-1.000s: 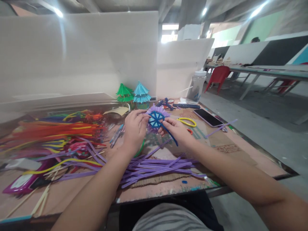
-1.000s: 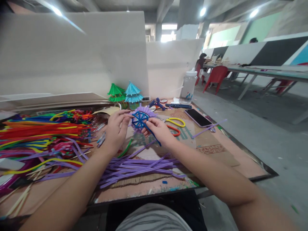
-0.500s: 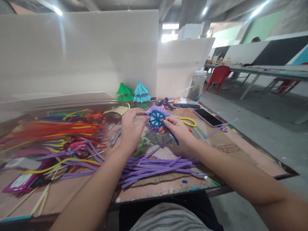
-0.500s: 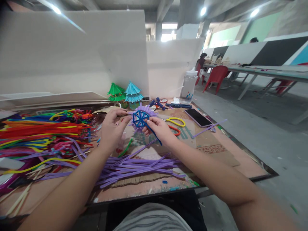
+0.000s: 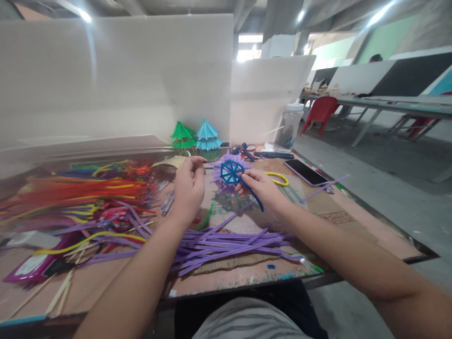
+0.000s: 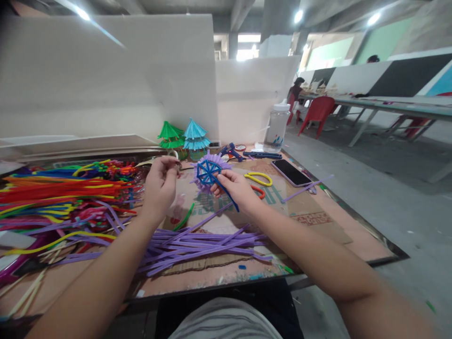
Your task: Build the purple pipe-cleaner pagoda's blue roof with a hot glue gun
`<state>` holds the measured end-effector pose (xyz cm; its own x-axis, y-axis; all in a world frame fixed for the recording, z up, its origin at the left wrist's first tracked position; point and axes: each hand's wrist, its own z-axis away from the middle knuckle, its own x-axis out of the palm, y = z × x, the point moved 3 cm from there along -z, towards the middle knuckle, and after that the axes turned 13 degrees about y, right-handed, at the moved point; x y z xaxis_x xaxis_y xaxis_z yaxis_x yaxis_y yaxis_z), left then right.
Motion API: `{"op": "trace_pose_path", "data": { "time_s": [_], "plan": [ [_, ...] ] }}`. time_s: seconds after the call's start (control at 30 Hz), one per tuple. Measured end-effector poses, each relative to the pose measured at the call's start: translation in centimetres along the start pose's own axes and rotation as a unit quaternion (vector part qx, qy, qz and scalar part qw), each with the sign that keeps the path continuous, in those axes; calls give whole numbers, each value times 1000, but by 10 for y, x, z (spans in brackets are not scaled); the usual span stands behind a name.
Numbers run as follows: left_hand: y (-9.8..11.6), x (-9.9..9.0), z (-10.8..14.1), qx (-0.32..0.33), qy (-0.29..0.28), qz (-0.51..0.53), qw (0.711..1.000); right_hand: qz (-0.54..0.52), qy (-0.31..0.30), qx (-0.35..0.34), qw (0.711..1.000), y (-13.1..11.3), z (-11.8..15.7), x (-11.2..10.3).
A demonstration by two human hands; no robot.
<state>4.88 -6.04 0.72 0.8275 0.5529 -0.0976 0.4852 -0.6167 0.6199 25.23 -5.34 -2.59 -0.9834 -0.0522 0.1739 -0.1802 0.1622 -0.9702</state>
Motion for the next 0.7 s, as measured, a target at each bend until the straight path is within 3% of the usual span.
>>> {"op": "trace_pose_path", "data": {
  "time_s": [0.3, 0.53, 0.7],
  "plan": [
    [3, 0, 1, -23, 1, 24, 999, -4, 2, 12, 1000, 0, 0, 0],
    [6, 0, 3, 23, -22, -12, 999, -1, 5, 12, 1000, 0, -1, -2],
    [3, 3, 0, 9, -33, 4, 999, -6, 4, 16, 1000, 1, -1, -2]
  ]
}}
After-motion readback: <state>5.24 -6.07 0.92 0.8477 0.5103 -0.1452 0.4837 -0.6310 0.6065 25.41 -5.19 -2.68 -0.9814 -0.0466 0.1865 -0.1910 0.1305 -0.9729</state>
